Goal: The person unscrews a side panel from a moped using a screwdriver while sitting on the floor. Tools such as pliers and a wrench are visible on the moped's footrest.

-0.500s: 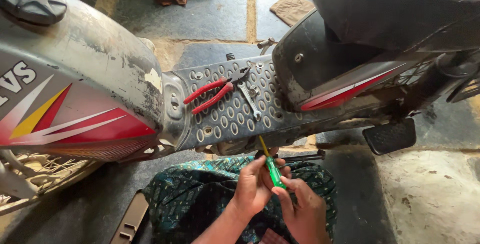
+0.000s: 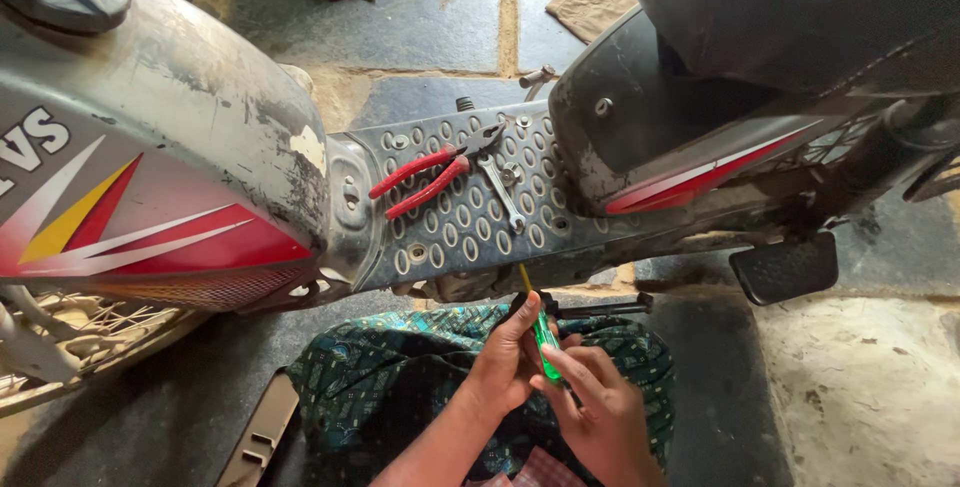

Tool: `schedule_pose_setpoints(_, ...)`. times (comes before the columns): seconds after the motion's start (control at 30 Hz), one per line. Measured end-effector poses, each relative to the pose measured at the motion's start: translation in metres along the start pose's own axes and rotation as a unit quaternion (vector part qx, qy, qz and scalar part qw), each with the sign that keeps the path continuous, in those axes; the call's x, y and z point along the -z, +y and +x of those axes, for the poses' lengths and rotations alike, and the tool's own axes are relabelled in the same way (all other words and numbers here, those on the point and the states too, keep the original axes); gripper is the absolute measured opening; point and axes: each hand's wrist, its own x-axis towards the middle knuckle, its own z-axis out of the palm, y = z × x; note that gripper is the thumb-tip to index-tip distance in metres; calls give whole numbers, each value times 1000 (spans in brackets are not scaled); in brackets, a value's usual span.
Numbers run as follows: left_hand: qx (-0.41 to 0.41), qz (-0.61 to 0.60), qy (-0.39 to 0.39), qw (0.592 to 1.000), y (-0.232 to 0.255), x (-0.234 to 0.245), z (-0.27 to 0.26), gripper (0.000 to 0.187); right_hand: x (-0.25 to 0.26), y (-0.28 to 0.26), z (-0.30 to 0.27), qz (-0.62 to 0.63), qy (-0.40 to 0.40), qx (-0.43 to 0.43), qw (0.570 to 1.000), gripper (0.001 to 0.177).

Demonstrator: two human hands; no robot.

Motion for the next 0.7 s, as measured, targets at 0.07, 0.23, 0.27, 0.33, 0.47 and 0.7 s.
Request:
schedule_pose_setpoints(0.07, 12, 39, 7, 999, 3, -2, -2, 37, -1, 1, -2, 3, -7, -18, 1000, 37)
schedule_pose_setpoints(0.23, -18, 52, 18, 998, 4, -3, -5, 36, -6, -1, 0, -16, 40, -6, 999, 36)
schedule_pose_setpoints(0.27, -23, 63, 40, 997, 5, -4, -5, 37, -6, -1, 0, -24, 48, -8, 999, 37)
schedule_pose_setpoints(0.33, -70, 116, 56, 989, 2, -1, -7, 26, -9, 0, -1, -40, 64, -12, 997, 38)
schedule_pose_setpoints(0.47, -176, 251, 85, 948, -12, 8, -9, 35, -11, 5, -2, -46, 84, -30, 995, 42)
schedule_pose_setpoints(0.7, -475, 617, 109, 618, -6, -25, -36, 44, -6, 1, 1, -74, 73, -53, 993, 41)
